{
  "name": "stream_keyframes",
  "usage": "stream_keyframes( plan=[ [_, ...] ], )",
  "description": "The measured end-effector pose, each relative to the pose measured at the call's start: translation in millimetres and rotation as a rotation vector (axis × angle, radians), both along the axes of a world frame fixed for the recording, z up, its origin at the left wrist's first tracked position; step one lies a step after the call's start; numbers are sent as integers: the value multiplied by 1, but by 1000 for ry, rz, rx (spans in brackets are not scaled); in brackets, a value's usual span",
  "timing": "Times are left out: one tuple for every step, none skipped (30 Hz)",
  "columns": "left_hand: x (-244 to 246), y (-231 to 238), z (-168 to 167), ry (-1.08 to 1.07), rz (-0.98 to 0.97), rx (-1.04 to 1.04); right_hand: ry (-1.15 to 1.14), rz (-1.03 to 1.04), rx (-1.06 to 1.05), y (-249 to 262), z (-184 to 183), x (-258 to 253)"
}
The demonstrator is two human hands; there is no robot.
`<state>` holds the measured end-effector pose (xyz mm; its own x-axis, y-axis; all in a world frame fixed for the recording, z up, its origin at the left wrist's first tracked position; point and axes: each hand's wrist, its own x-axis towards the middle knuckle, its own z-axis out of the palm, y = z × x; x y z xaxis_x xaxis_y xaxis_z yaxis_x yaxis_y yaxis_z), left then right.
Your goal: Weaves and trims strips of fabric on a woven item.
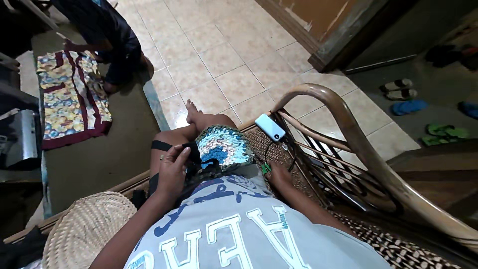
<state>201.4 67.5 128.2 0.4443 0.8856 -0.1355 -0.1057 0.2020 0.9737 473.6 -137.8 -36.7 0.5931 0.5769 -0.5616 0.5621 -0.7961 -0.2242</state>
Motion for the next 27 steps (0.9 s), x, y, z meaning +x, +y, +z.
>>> stream_keyframes(
  plan=[
    [0, 0, -1, 4, 1, 9, -19, 16, -38, 1, 1, -2],
    [-1, 1, -2, 12, -4, 22, -38, 35, -65, 2, 3, -5],
    [-2, 2, -3, 20, -7, 35, -55, 49, -88, 4, 6, -8],
    [-2, 2, -4, 23, -5, 40, -66, 57, -111, 5, 9, -10],
    [-3, 3, -4, 18, -6, 43, -70, 60, -126, 6, 10, -12],
    [-3, 3, -5, 1, -7, 44, -66, 54, -127, 6, 9, -11],
    [-4, 3, -6, -19, -10, 40, -55, 45, -121, 5, 7, -9],
    [-4, 4, -6, -33, -8, 27, -37, 34, -115, 4, 7, -7],
    [-4, 4, -5, -34, -4, 7, -10, 21, -114, 4, 9, -6],
    [-4, 4, -3, -23, 1, -16, 33, 3, -108, 4, 12, -3],
    [-4, 4, -1, -5, 9, -37, 90, -18, -78, 4, 16, 0],
    [-3, 4, 0, 8, 17, -53, 166, -45, -27, 2, 19, 5],
    [-3, 5, 0, 12, 19, -60, 259, -78, 27, 0, 23, 10],
    [-4, 5, 0, 11, 20, -63, 347, -122, 75, -1, 31, 13],
    [-4, 6, -1, 8, 20, -60, 415, -170, 127, 0, 42, 16],
    [-4, 6, -1, 1, 21, -50, 464, -225, 210, 1, 54, 17],
    [-4, 6, -1, -11, 21, -33, 491, -272, 337, 3, 65, 17],
    [-4, 6, -2, -25, 18, -7, 509, -306, 480, 7, 79, 15],
    [-5, 6, -3, -34, 6, 34, 540, -323, 629, 12, 94, 11],
    [-6, 6, -4, -32, -6, 86, 600, -319, 772, 17, 108, 7],
    [-7, 7, -4, -23, -17, 141, 670, -273, 881, 21, 123, 2],
    [-7, 8, -4, -8, -26, 205, 727, -190, 945, 25, 139, -5],
    [-8, 10, -3, 3, -31, 273, 761, -89, 972, 29, 155, -13],
    [-9, 12, -4, 9, -28, 349, 779, 15, 990, 32, 167, -23],
    [-10, 15, -7, 18, -22, 433, 795, 116, 995, 34, 175, -33],
    [-12, 18, -9, 41, -15, 529, 813, 209, 982, 36, 182, -43],
    [-13, 20, -11, 72, -2, 627, 845, 290, 948, 39, 186, -53]
  ],
)
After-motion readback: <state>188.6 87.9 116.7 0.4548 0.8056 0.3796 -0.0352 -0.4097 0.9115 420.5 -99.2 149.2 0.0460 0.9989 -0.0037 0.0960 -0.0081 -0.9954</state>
